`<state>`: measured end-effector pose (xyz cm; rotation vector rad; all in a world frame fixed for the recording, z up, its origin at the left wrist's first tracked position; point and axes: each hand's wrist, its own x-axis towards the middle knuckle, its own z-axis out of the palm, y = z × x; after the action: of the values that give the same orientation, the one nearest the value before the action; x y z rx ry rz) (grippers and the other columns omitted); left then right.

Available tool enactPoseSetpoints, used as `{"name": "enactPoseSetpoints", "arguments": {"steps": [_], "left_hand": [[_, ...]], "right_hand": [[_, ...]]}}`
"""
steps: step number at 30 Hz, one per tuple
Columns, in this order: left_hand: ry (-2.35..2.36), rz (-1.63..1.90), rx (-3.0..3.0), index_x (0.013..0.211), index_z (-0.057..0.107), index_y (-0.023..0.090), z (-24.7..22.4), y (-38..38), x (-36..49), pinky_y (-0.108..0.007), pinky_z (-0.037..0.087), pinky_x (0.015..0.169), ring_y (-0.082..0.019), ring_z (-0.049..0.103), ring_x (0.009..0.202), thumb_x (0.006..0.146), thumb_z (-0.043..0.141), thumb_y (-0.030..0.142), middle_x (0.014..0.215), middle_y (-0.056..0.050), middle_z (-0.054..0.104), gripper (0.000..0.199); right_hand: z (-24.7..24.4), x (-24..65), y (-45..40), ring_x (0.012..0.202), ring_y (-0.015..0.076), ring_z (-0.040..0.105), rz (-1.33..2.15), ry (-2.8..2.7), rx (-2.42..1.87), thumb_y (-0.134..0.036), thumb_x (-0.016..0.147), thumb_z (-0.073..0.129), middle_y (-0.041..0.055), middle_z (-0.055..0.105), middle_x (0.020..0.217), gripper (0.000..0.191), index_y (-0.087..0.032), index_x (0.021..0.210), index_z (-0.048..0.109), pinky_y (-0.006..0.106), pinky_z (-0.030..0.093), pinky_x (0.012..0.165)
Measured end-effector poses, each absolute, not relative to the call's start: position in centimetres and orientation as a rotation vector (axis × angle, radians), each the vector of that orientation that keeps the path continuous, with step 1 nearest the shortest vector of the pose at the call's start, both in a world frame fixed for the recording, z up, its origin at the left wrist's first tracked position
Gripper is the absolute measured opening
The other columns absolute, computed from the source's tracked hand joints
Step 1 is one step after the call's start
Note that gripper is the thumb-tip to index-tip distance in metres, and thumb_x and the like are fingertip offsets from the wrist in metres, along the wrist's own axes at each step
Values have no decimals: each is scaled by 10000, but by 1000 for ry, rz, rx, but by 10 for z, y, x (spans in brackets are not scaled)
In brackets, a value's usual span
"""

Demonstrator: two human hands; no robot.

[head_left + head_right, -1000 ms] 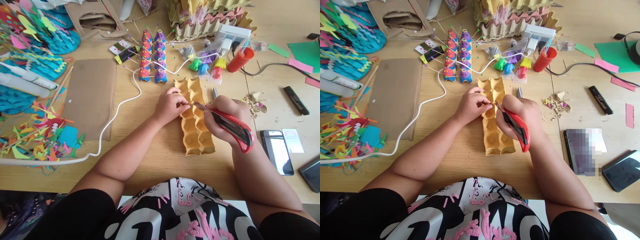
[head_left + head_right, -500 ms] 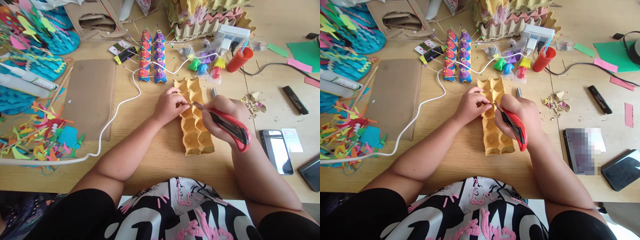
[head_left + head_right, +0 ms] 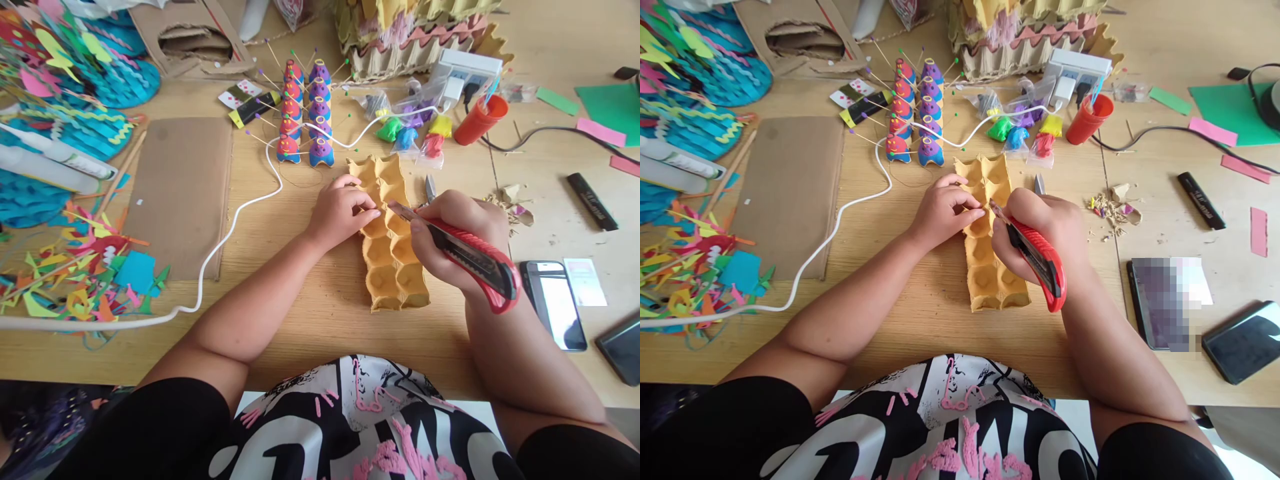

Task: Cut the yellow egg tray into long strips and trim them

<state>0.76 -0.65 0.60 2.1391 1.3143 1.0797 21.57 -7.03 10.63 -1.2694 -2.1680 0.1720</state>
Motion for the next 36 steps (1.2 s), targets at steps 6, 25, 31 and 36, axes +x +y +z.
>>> {"name": "enactPoseSetpoints", "arguments": {"steps": [6, 25, 31, 36], "left_hand": [[1303, 1075, 2139, 780, 784, 246, 6, -7, 7, -472, 530, 1087, -289, 660, 1221, 819, 777, 246, 814, -6, 797, 40], [1289, 1064, 2152, 797, 788, 245, 8, -7, 7, -476, 537, 1078, -290, 659, 1217, 832, 774, 257, 835, -6, 802, 40], [1299, 1061, 2150, 798, 788, 247, 7, -7, 7, -485, 538, 1079, -294, 659, 1225, 833, 774, 263, 835, -9, 802, 41], [1296, 1069, 2148, 796, 793, 248, 7, -7, 7, -480, 539, 1075, -295, 661, 1221, 830, 772, 262, 831, -11, 804, 42]], "right_hand": [[105, 215, -69, 504, 149, 507, 224, -2150, -1294, -355, 881, 598, 15, 635, 645, 187, -263, 744, 509, 324, 384, 512], [107, 209, -72, 509, 149, 469, 73, -2250, -1332, -308, 863, 590, -4, 558, 594, 156, -259, 755, 488, 316, 331, 521], [109, 208, -73, 499, 139, 435, 87, -2257, -1376, -304, 870, 591, -8, 548, 595, 166, -267, 753, 479, 316, 329, 527], [109, 208, -73, 501, 141, 437, 96, -2271, -1369, -314, 876, 604, -9, 562, 596, 166, -264, 766, 490, 314, 332, 527]]}}
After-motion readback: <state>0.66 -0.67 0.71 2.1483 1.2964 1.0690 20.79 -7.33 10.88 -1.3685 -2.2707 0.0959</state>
